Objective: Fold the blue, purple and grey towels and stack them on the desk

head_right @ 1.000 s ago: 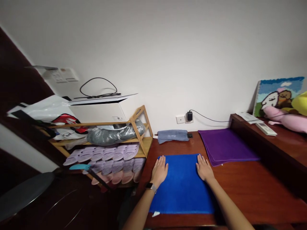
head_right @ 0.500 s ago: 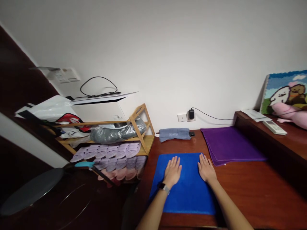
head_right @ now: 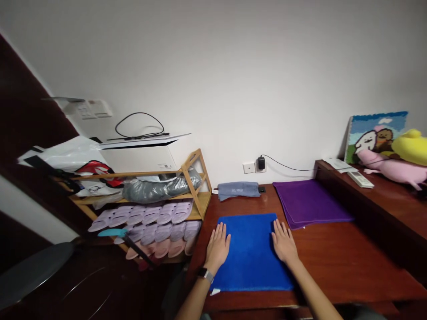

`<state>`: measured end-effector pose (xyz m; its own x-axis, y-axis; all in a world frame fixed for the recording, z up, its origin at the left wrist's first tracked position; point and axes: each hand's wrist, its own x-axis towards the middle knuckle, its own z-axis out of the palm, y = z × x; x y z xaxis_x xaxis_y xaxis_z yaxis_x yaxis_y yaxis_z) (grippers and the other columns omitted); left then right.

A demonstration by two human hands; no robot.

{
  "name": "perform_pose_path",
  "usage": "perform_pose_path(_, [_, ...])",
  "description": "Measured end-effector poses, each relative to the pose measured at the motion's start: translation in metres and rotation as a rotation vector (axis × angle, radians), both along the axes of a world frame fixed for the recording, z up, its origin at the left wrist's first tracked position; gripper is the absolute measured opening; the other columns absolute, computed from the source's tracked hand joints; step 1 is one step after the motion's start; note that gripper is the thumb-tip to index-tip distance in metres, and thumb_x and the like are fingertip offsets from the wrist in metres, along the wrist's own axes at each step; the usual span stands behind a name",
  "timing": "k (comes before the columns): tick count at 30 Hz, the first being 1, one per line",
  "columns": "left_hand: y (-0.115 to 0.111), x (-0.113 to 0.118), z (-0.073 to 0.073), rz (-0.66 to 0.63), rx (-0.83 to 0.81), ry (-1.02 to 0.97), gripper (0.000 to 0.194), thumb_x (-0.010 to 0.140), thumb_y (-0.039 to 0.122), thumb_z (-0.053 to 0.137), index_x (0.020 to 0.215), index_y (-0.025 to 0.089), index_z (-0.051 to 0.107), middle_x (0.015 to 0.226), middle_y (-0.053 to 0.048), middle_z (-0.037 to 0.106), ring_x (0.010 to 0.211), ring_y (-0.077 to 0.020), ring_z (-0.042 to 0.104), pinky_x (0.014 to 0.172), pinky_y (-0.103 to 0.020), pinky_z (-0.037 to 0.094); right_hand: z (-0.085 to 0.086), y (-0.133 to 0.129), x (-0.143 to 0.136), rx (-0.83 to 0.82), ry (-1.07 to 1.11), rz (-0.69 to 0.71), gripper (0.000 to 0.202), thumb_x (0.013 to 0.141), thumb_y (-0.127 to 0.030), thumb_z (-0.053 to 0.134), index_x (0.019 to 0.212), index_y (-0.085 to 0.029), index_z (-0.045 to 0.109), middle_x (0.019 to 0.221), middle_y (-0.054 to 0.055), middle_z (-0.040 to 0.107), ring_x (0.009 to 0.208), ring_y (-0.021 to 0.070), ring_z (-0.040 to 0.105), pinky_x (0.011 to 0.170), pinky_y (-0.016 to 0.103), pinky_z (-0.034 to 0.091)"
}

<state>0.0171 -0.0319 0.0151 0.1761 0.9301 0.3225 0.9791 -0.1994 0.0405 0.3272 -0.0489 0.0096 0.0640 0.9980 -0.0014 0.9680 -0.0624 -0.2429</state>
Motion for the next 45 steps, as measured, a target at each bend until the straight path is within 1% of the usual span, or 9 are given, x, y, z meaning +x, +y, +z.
perform_pose_path(6, [-0.042, 0.109, 0.015, -0.348, -0.03, -0.106, 0.057, 0.111, 0.04, 0.022, 0.161, 0.018, 0.038, 0.167, -0.009, 0.037, 0.156, -0.0225, 0.029, 0.128, -0.048, 0.029, -0.016, -0.036, -0.008, 0.029, -0.007, 0.038, 0.068, 0.104, -0.042, 0.017, 0.164, -0.011, 0.029, 0.171, 0.007, 0.026, 0.16, 0.0262, 0.018, 0.13, 0.047, 0.017])
perform_pose_path(11, [-0.048, 0.16, 0.006, -0.336, -0.18, -0.098, 0.059, 0.11, 0.042, 0.022, 0.161, 0.017, 0.038, 0.166, -0.01, 0.039, 0.156, -0.0243, 0.031, 0.128, -0.047, 0.03, -0.017, -0.033, -0.006, 0.04, -0.021, 0.051, 0.067, 0.103, -0.038, 0.019, 0.163, -0.011, 0.033, 0.17, 0.008, 0.029, 0.159, 0.027, 0.022, 0.129, 0.047, 0.02])
perform_pose_path(14, [-0.042, 0.134, -0.003, -0.315, -0.18, -0.088, 0.058, 0.11, 0.042, 0.024, 0.163, 0.021, 0.036, 0.167, -0.007, 0.037, 0.157, -0.0237, 0.029, 0.128, -0.049, 0.029, -0.02, -0.031, -0.005, 0.038, -0.022, 0.035, 0.068, 0.104, -0.04, 0.017, 0.164, -0.011, 0.029, 0.17, 0.008, 0.028, 0.159, 0.0256, 0.022, 0.129, 0.046, 0.02])
perform_pose_path(21, [-0.022, -0.007, 0.004, -0.052, -0.193, 0.026, 0.057, 0.109, 0.036, 0.026, 0.162, 0.018, 0.037, 0.167, -0.011, 0.035, 0.156, -0.0249, 0.031, 0.127, -0.05, 0.029, -0.007, -0.021, -0.004, 0.005, -0.05, 0.073, 0.069, 0.104, -0.042, 0.016, 0.165, -0.01, 0.025, 0.171, 0.005, 0.025, 0.16, 0.0249, 0.019, 0.13, 0.045, 0.015])
perform_pose_path(24, [-0.023, -0.042, 0.01, -0.064, -0.146, 0.048, 0.055, 0.109, 0.034, 0.027, 0.161, 0.018, 0.037, 0.165, -0.011, 0.04, 0.154, -0.0229, 0.035, 0.125, -0.047, 0.033, -0.001, -0.022, -0.003, -0.016, -0.032, 0.067, 0.069, 0.104, -0.042, 0.016, 0.165, -0.011, 0.026, 0.171, 0.005, 0.025, 0.16, 0.0244, 0.019, 0.13, 0.046, 0.016])
perform_pose_path(28, [-0.043, -0.027, 0.019, -0.081, -0.014, -0.003, 0.054, 0.11, 0.033, 0.027, 0.16, 0.016, 0.039, 0.164, -0.011, 0.042, 0.153, -0.023, 0.037, 0.125, -0.046, 0.034, -0.011, -0.046, -0.002, 0.022, 0.012, 0.049, 0.069, 0.104, -0.046, 0.016, 0.166, -0.015, 0.026, 0.171, 0.004, 0.026, 0.159, 0.0244, 0.02, 0.129, 0.047, 0.018])
perform_pose_path(37, [-0.088, 0.146, 0.013, -0.448, -0.126, -0.093, 0.056, 0.111, 0.041, 0.026, 0.163, 0.022, 0.034, 0.166, -0.006, 0.038, 0.155, -0.0228, 0.032, 0.128, -0.047, 0.031, -0.032, -0.085, -0.002, 0.068, -0.012, 0.055, 0.069, 0.103, -0.041, 0.017, 0.163, -0.01, 0.032, 0.169, 0.009, 0.03, 0.158, 0.0263, 0.024, 0.129, 0.049, 0.018])
perform_pose_path(40, [-0.089, 0.123, 0.004, -0.347, -0.15, -0.103, 0.056, 0.111, 0.043, 0.026, 0.163, 0.024, 0.035, 0.166, -0.007, 0.039, 0.155, -0.0238, 0.033, 0.127, -0.049, 0.031, -0.029, -0.085, -0.003, 0.066, -0.004, 0.052, 0.071, 0.103, -0.043, 0.016, 0.164, -0.009, 0.031, 0.169, 0.009, 0.03, 0.158, 0.0255, 0.025, 0.13, 0.047, 0.018])
perform_pose_path(45, [-0.106, 0.005, -0.007, -0.02, -0.121, -0.055, 0.057, 0.11, 0.042, 0.028, 0.163, 0.02, 0.035, 0.167, -0.009, 0.036, 0.155, -0.0272, 0.032, 0.126, -0.053, 0.033, -0.025, -0.09, -0.005, 0.067, -0.022, 0.034, 0.074, 0.103, -0.044, 0.011, 0.163, -0.005, 0.028, 0.169, 0.008, 0.027, 0.158, 0.0263, 0.024, 0.13, 0.047, 0.019])
